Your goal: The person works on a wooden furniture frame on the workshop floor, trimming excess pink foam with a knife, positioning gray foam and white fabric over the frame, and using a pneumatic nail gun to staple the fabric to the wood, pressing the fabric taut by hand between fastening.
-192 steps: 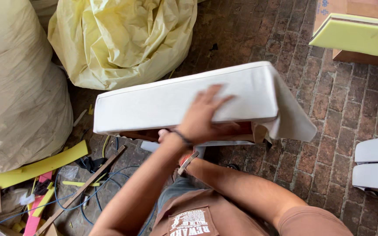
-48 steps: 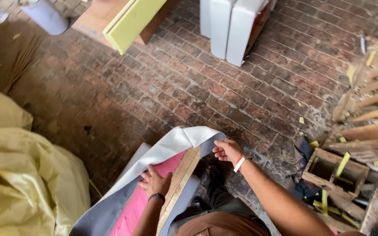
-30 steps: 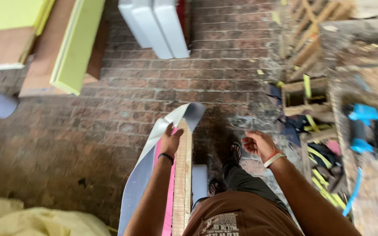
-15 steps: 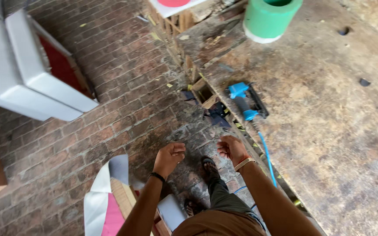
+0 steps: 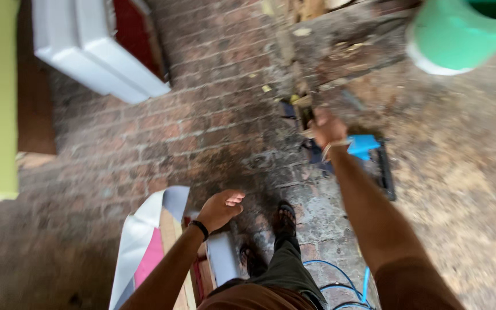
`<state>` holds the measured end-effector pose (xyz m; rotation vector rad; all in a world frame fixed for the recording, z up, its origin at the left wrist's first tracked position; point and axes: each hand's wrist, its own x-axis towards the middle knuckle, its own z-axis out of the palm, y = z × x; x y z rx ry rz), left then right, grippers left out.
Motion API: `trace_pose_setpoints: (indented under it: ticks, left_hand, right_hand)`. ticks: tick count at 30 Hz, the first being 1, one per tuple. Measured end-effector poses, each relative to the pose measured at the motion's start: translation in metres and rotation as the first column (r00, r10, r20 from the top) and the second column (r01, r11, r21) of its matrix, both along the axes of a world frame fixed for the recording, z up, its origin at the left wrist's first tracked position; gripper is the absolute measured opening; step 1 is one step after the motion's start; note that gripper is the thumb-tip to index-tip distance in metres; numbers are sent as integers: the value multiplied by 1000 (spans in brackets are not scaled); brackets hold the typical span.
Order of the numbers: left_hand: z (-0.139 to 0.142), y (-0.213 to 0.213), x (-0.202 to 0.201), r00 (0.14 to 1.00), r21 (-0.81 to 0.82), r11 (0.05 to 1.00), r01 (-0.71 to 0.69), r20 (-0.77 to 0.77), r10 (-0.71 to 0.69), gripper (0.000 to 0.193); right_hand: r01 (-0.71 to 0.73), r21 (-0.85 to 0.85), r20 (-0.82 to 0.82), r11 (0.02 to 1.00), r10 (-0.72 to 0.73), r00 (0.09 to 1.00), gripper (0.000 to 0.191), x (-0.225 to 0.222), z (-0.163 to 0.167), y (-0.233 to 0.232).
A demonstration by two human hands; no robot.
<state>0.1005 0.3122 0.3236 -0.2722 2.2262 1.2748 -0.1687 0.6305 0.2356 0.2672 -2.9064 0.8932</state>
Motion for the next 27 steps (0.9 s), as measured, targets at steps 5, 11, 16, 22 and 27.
trace_pose_setpoints:
  ticks: [5, 11, 16, 22, 27]
  left_hand:
    - [2, -29, 15, 985, -21, 986, -168, 35, 169, 44]
    - [16, -40, 33, 948, -115, 968, -221, 207, 241, 46]
    - [15, -44, 38, 953, -85, 970, -227, 188, 239, 46]
    - [20, -54, 40, 937, -153, 967, -206, 255, 240, 47]
    - [26, -68, 56, 925, -167, 961, -222, 274, 262, 49]
  right_hand:
    - [41, 165, 233, 985, -79, 969, 92, -81, 17, -5]
    - [327, -195, 637, 925, -135, 759, 65, -103, 7, -2]
    - [288, -104, 553, 952, -186, 812, 48, -103, -4, 0]
    - [222, 140, 443, 965, -262, 857, 71, -112, -10, 6]
    - [234, 404, 258, 884, -356, 898, 110, -131, -17, 15]
